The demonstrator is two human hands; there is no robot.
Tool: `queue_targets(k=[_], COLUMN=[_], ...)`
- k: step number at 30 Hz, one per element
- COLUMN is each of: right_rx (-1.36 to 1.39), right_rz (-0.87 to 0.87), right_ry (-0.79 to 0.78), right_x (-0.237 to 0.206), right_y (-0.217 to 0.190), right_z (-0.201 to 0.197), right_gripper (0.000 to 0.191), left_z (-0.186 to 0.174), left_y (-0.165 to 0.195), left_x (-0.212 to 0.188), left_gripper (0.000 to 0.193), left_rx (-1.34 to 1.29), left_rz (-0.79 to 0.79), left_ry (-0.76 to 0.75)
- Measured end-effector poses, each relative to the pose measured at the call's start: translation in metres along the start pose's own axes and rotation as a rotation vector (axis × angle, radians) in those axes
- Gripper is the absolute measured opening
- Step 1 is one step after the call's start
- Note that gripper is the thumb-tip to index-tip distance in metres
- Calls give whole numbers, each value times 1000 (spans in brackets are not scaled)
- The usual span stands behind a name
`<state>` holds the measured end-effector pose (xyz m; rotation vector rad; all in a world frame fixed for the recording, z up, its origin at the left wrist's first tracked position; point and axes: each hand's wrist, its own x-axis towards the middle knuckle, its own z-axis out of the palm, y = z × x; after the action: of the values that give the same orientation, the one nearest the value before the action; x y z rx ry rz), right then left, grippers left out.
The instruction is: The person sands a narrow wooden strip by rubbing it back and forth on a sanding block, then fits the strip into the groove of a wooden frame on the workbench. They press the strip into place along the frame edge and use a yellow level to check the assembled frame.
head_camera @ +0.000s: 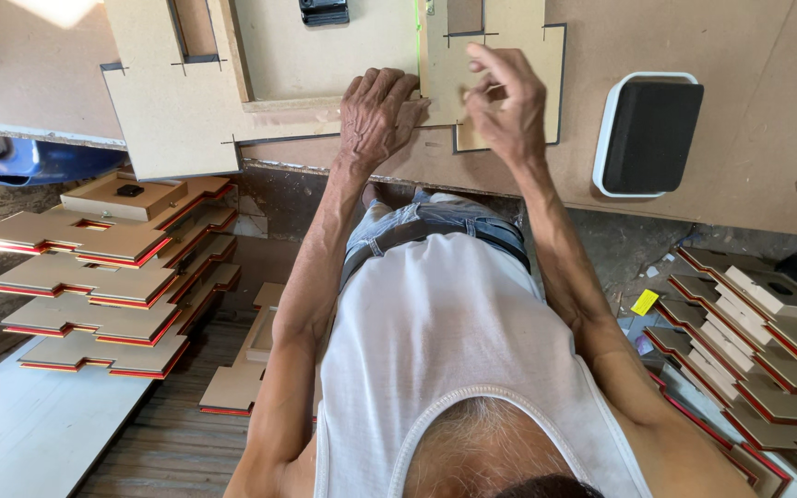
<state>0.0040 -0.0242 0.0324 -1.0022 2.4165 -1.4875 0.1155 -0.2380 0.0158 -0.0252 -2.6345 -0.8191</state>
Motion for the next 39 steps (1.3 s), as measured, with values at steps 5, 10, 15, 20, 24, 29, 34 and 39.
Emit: queue_targets(k=[5, 10, 15, 20, 24, 29, 34, 39], right_rx=[196, 321, 515, 555, 563, 577, 280, -483], right_rz=[157, 265, 370, 382, 380, 371, 338, 119], right_ry=[109, 108, 130, 145, 45, -71, -61, -46], right_x=[-19, -43, -53, -49, -42, -33, -17, 0], right_y=[4, -1, -10, -10, -11, -13, 8, 54], right_z=[-34, -29, -37, -48, -46, -41, -30, -20], right_gripper=[48, 48, 38, 31, 27, 25, 26, 46], left_z=[10, 29, 38, 54, 45, -36, -113, -123], left_y=[-1, -21, -37, -37, -48, -108, -168, -177], left_x=[12, 37, 40, 40, 36, -9, -63, -78], left_gripper=[30, 14, 14, 19, 53, 85, 81, 81], left_rx=[336, 573, 477, 577, 642, 816, 891, 606], left_rz=[204, 547, 531, 542, 536, 390, 252, 128], left_ry=[-64, -374, -577, -457, -222, -351, -411, -392])
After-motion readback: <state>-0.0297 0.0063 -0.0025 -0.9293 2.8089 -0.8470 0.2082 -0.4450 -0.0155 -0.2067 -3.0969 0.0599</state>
